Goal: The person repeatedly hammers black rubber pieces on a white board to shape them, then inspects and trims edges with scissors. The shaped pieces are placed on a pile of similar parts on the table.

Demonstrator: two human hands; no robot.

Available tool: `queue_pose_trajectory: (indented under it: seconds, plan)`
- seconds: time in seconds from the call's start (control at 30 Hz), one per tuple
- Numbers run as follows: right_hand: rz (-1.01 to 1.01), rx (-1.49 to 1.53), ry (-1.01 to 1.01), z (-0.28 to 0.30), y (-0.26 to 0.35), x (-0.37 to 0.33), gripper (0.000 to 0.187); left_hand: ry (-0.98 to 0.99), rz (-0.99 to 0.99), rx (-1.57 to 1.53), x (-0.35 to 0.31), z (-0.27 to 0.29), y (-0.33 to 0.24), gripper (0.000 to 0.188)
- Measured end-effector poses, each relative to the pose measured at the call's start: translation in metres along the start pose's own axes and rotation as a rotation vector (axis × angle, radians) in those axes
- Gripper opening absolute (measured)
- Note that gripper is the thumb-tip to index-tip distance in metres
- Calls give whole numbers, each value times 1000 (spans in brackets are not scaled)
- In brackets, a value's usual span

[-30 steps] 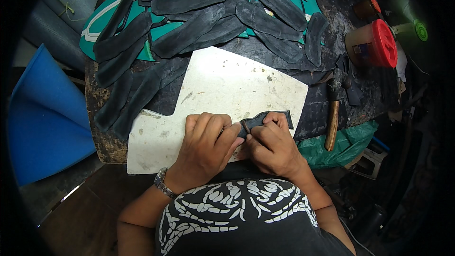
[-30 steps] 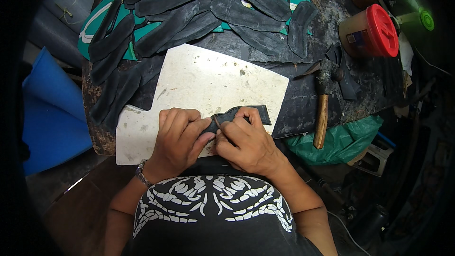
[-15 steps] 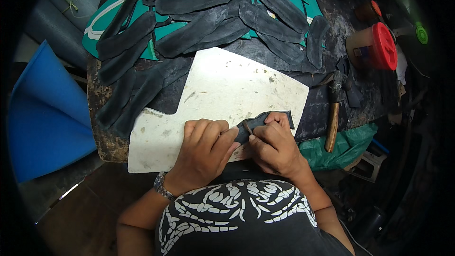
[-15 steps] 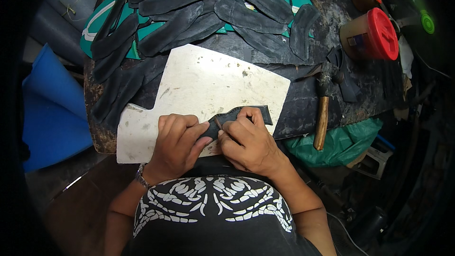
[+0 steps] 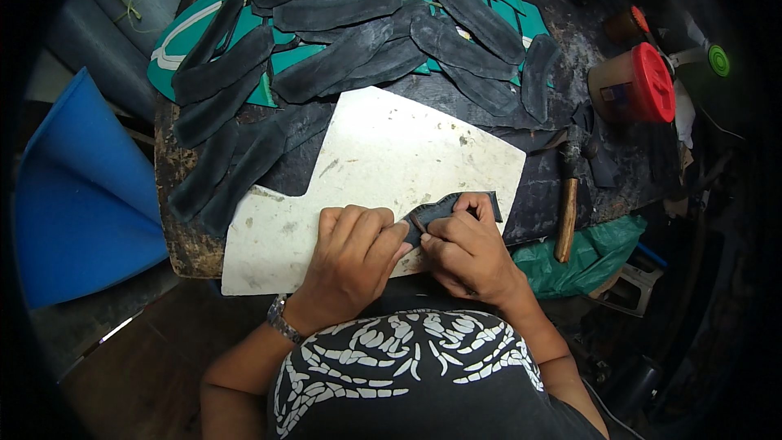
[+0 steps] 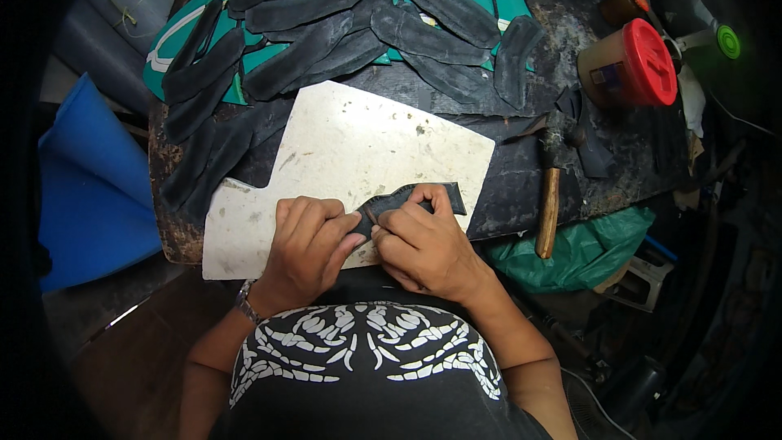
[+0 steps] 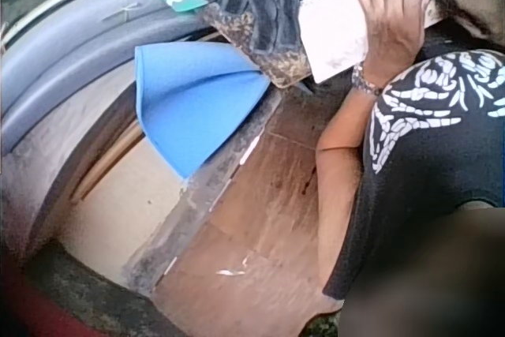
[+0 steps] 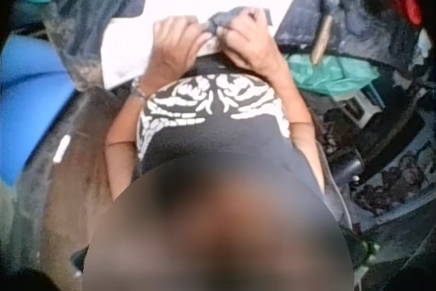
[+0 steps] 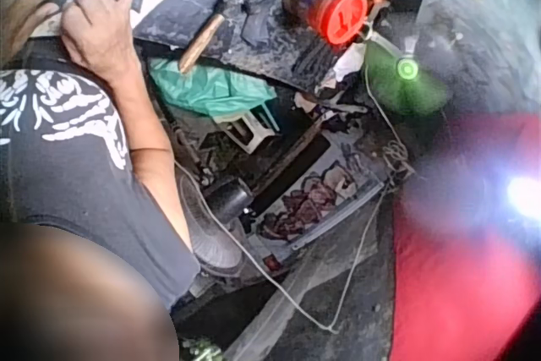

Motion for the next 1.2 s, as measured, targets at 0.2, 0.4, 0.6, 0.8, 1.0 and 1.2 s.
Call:
queue_pose_trajectory:
  seconds: [0.2, 0.4, 0.6, 0.8, 1.0, 1.2]
  plan:
    - [16, -31, 23, 1, 2, 2, 26, -33, 105, -42, -6, 6, -4, 32]
    - [2, -14, 17, 2, 1, 1, 27, -21, 90, -22, -10, 6, -4, 29]
    - [6, -22, 66, 0, 0, 0, 28, -30, 61, 12, -11, 5, -4, 30]
    - [-287, -51, -404, 47, -14, -17, 21, -68, 55, 38, -7, 1, -6, 31]
    - [-1013, -809, 59, 62, -71, -73, 64, -84, 35, 82, -7, -2, -7, 31]
    - [-905, -228, -382, 64, -34, -81, 62, -100, 5, 137, -9, -5, -6, 32]
Point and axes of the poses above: each hand's wrist, its own x-axis towards the middle knuckle, its own z-axis out of the back of the hand, y = z × x, the point moved 2 cm from there along x, towards the middle knuckle, and after that the axes turned 9 degrees about -x, right-handed, at the moved point
